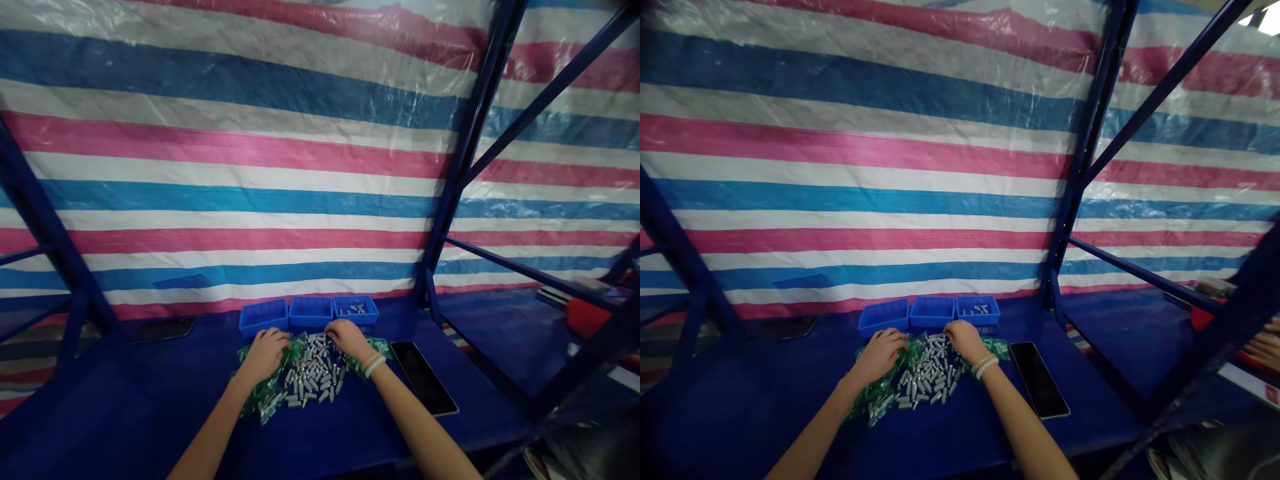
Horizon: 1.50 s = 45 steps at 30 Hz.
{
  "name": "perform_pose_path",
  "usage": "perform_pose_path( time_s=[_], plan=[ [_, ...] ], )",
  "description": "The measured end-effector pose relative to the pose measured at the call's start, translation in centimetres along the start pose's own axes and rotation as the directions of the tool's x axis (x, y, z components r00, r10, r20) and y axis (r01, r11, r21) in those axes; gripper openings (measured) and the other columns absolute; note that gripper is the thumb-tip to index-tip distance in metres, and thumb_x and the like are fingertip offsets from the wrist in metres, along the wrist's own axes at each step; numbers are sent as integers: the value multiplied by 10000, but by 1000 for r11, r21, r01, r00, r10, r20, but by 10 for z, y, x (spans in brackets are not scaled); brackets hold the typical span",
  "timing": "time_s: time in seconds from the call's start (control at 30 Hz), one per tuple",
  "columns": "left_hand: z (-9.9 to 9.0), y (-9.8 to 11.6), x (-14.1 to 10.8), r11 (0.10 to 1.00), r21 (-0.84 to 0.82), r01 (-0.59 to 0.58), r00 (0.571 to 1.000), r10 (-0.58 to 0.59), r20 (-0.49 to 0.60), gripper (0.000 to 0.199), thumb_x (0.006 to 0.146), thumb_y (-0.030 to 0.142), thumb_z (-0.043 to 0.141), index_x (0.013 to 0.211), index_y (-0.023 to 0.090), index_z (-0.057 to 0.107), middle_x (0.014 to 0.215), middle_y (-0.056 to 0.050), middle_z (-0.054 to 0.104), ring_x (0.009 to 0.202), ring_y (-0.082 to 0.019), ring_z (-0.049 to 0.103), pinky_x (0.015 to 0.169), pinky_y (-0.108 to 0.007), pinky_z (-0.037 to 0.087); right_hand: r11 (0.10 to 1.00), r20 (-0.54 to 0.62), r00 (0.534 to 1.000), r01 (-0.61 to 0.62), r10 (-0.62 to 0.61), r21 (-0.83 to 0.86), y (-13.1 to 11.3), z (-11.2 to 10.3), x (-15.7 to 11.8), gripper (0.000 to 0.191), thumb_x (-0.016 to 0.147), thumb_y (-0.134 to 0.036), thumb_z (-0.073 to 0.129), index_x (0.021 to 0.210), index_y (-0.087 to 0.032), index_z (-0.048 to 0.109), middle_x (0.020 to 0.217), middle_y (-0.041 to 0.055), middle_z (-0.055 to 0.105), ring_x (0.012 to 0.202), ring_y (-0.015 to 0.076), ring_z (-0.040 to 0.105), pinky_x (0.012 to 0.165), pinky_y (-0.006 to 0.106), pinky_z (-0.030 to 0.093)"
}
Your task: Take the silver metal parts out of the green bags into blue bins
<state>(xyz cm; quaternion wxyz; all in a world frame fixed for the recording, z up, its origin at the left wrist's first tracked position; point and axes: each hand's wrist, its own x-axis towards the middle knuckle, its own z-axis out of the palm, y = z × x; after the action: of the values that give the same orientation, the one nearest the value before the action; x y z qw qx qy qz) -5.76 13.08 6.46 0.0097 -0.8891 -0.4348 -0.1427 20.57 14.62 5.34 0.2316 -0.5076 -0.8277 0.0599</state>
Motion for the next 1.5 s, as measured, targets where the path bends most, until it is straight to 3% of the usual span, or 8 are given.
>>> perform_pose_path(
  time_s=[0.17, 0.3, 0.6, 0.83, 0.9, 1.0, 1.37, 1.5],
  plan=[
    [-2, 5, 14, 998, -42, 50, 992, -54, -114, 382, 747, -6, 437, 928, 227, 680, 1106, -48, 691, 1091, -253, 552, 908, -414, 397, 990, 99, 993, -55, 68, -131, -16, 17, 14, 282, 883, -62, 472, 1025, -144, 701, 1002, 140, 710, 961, 218, 672, 859, 277, 472],
    [3, 14, 22, 990, -144, -5, 977, -26, -210, 385, 756, -2, 430, 969, 219, 663, 1111, -54, 683, 1102, -236, 558, 917, -402, 419, 972, 129, 979, -129, 156, -196, -18, 27, 21, 250, 881, -53, 462, 918, -101, 705, 984, 179, 693, 900, 229, 692, 780, 278, 500],
    [12, 19, 14, 927, -367, -78, 894, -98, -437, 269, 863, 100, 420, 943, 210, 652, 991, -68, 691, 991, -228, 614, 879, -400, 482, 985, 116, 980, -149, 159, -90, 1, 25, 11, 209, 883, -80, 489, 947, -166, 668, 968, 98, 699, 910, 203, 675, 761, 251, 467],
    [15, 32, 11, 912, -402, -86, 897, -105, -429, 252, 867, 108, 429, 930, 209, 651, 936, -63, 691, 929, -218, 629, 836, -365, 499, 993, 60, 991, -117, 116, 20, 0, 29, 5, 238, 860, -79, 515, 1027, -178, 652, 947, 47, 710, 956, 176, 623, 839, 226, 432],
    [15, 35, 11, 917, -387, -96, 901, -86, -426, 250, 862, 102, 433, 925, 207, 651, 925, -63, 693, 913, -218, 630, 827, -363, 499, 991, 26, 990, -136, 136, 18, -2, 32, 6, 244, 866, -107, 512, 1061, -159, 650, 974, 77, 700, 981, 203, 602, 887, 267, 419],
    [13, 39, 11, 928, -359, -103, 902, -65, -428, 243, 863, 105, 438, 917, 206, 652, 912, -64, 696, 896, -219, 632, 814, -363, 500, 983, -11, 983, -182, 182, -8, -7, 38, 7, 185, 864, -211, 544, 922, -130, 700, 952, 141, 675, 983, 269, 580, 933, 363, 397],
    [8, 42, 10, 924, -371, -94, 892, -88, -443, 237, 866, 122, 445, 905, 209, 661, 903, -75, 693, 899, -230, 628, 817, -382, 507, 952, -84, 949, -305, 305, 14, -5, 45, 5, 57, 718, -185, 659, 686, -159, 699, 879, 125, 652, 903, 265, 578, 805, 332, 453],
    [13, 41, 10, 883, -467, -51, 882, -180, -436, 244, 845, 139, 477, 979, 217, 664, 947, -76, 702, 920, -233, 647, 843, -393, 522, 946, -180, 940, -255, 291, 198, -8, 38, 3, 26, 687, -138, 634, 685, -163, 642, 769, 76, 651, 773, 217, 598, 722, 295, 462]
  ],
)
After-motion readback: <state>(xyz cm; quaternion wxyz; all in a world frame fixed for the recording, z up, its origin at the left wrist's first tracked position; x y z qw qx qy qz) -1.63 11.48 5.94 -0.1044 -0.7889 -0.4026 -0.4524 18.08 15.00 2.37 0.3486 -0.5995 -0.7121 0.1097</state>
